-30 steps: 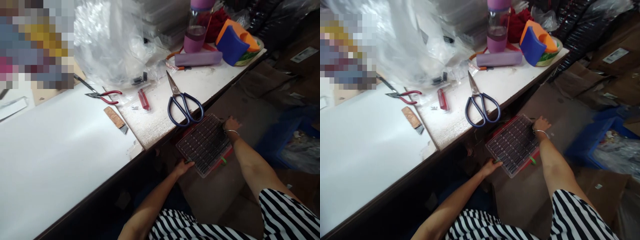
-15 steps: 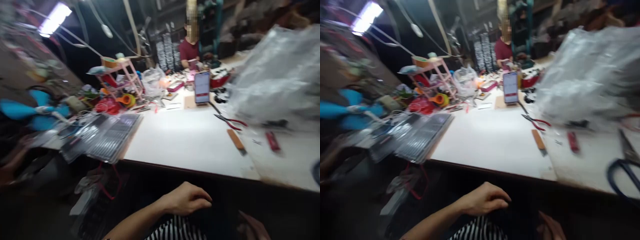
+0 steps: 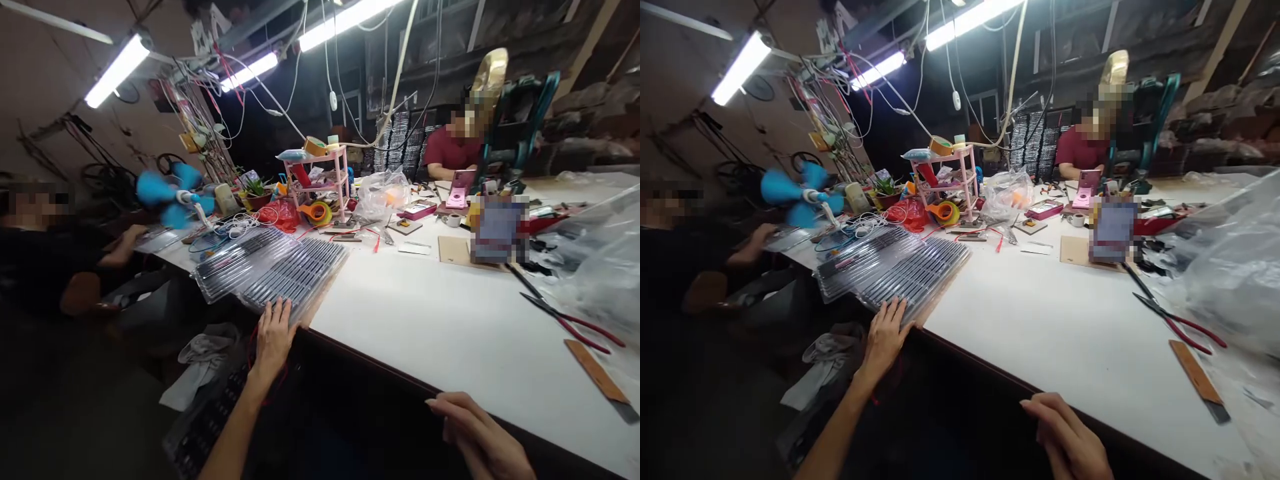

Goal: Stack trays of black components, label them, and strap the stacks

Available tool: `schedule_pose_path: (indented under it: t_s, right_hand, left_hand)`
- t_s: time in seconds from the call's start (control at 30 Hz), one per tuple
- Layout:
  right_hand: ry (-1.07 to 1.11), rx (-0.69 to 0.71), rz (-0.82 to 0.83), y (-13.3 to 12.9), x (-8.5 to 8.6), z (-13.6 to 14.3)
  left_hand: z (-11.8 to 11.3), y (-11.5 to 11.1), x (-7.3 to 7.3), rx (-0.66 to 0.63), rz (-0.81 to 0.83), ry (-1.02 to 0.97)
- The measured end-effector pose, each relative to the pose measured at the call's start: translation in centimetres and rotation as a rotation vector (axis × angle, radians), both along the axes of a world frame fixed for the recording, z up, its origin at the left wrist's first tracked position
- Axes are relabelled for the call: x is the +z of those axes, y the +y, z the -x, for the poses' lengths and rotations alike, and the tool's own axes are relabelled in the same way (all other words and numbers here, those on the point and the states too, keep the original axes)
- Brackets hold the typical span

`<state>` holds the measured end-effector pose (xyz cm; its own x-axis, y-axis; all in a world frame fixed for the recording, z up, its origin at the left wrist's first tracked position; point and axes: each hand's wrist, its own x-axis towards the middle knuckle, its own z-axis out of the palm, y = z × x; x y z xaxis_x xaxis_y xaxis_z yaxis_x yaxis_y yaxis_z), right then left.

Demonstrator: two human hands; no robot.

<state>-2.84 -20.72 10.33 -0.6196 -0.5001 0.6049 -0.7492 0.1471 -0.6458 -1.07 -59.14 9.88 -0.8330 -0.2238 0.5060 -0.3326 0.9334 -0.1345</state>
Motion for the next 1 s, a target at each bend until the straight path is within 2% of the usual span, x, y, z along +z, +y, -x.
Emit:
schedule_pose_path:
  t_s: [0.07,0.17,0.3,0.43,0.57,0.63,0.7,0.77,0.83,0.9,1.0]
  right_hand:
    - [0.031,0.067,-0.015,-2.0,0.5,0.0]
    - [0.036,0.104,-0.009,-3.7,0.8,0.0]
    - [-0.032,0.167,-0.044,-3.9,0.9,0.9]
    - [-0.080,0.173,-0.043,-3.9,1.6,2.0]
    - [-0.020,0.077,-0.052,-3.9,2.6,3.2]
    - [0.022,-0.063,-0.061,-3.2,2.8,4.0]
    - [0.075,-0.261,-0.108,-1.8,2.5,5.2]
    - [0.120,-0.472,-0.226,0.0,1.7,6.6]
    - [0.121,-0.618,-0.393,2.1,0.6,7.7]
    - [0.092,-0.671,-0.519,4.0,-0.6,8.2]
    - [0.080,-0.670,-0.569,5.7,-1.8,7.9]
  left_hand:
    - [-0.7,-0.5,-0.3,-0.047,0.010,0.010]
    - [-3.2,-2.3,-0.2,-0.183,-0.025,0.041]
    - [-7.1,-4.8,0.8,-0.373,-0.125,0.045]
    - [-8.4,-5.0,2.5,-0.543,-0.115,-0.026]
    - [-7.7,-3.0,3.6,-0.659,-0.125,-0.099]
    - [-7.0,-1.7,3.7,-0.724,-0.158,-0.136]
    - [-6.1,-0.2,3.6,-0.805,-0.199,-0.170]
    - [-5.1,1.1,3.3,-0.892,-0.234,-0.215]
    - [-4.0,2.3,3.0,-0.965,-0.252,-0.264]
    - [-2.7,3.0,2.7,-0.989,-0.254,-0.302]
    - [-0.4,3.1,2.3,-0.932,-0.225,-0.336]
